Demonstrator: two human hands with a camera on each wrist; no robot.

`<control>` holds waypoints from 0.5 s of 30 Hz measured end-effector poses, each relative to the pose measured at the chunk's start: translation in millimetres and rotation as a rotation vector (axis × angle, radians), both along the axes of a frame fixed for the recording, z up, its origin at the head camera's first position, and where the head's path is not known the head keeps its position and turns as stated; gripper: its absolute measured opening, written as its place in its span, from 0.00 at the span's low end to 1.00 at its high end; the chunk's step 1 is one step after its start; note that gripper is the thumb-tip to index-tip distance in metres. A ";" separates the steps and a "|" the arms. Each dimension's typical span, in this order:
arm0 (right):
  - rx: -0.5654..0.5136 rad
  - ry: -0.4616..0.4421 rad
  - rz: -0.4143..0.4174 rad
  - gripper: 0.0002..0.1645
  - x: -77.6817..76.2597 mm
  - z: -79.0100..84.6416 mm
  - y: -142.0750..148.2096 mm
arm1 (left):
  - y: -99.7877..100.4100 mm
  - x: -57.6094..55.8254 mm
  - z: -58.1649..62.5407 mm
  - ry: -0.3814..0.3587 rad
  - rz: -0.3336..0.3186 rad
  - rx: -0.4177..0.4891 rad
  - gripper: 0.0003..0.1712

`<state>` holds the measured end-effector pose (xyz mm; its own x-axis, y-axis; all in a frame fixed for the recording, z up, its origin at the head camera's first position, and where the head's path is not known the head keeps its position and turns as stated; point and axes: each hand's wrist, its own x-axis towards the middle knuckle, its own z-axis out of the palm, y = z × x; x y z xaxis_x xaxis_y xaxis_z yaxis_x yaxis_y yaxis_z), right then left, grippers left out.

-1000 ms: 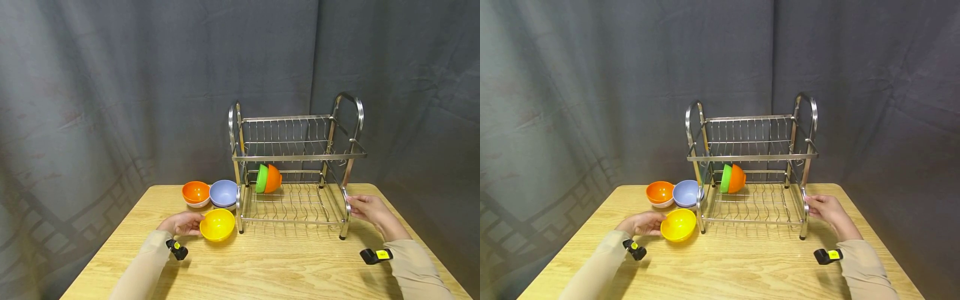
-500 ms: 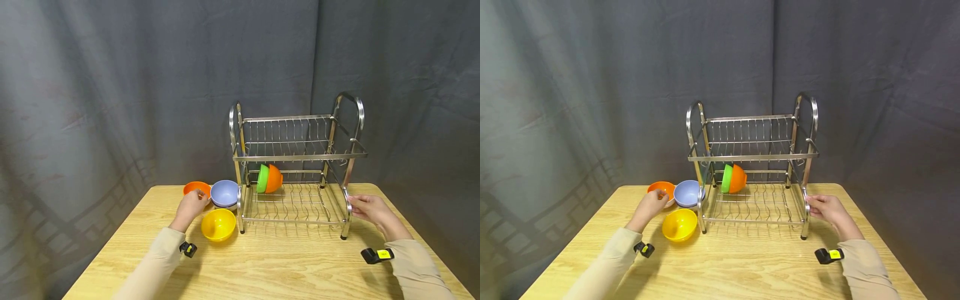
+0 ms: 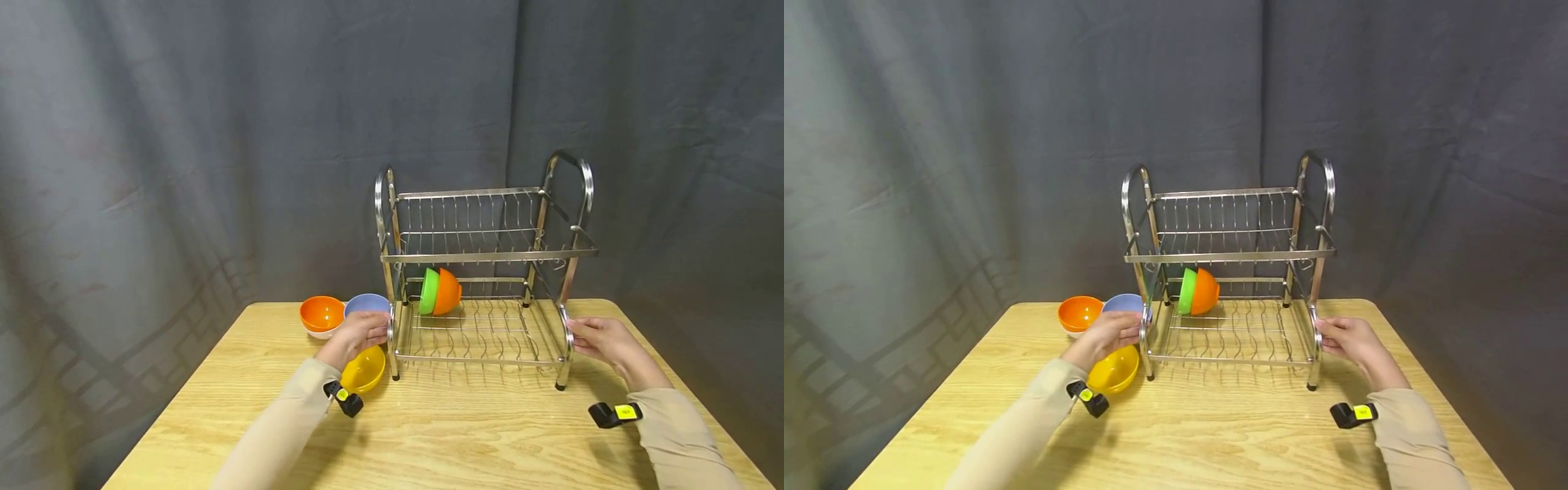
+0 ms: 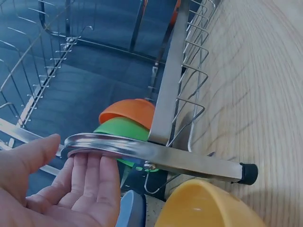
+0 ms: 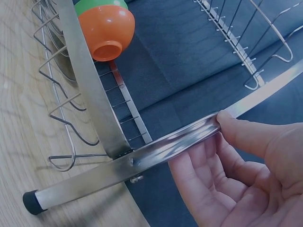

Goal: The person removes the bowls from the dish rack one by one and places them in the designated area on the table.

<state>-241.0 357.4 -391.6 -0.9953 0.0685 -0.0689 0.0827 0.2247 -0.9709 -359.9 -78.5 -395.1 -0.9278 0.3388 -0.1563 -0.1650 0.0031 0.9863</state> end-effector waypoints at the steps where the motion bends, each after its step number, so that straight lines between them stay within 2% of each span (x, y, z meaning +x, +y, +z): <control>1: 0.002 -0.004 0.001 0.19 0.0 -0.1 0.1 | 1.0 -0.1 -0.5 0.000 0.003 -0.002 0.19; 9: -0.020 -0.004 0.015 0.12 -0.6 2.6 2.0 | 4.8 -1.1 -1.1 0.036 0.034 -0.057 0.16; 12: 0.046 0.000 0.014 0.18 -1.2 6.5 0.3 | 5.4 -2.1 -0.7 0.076 0.037 -0.099 0.15; 15: 0.165 0.014 -0.003 0.28 0.6 13.8 -5.1 | 5.9 -2.7 -0.2 0.114 0.035 -0.126 0.13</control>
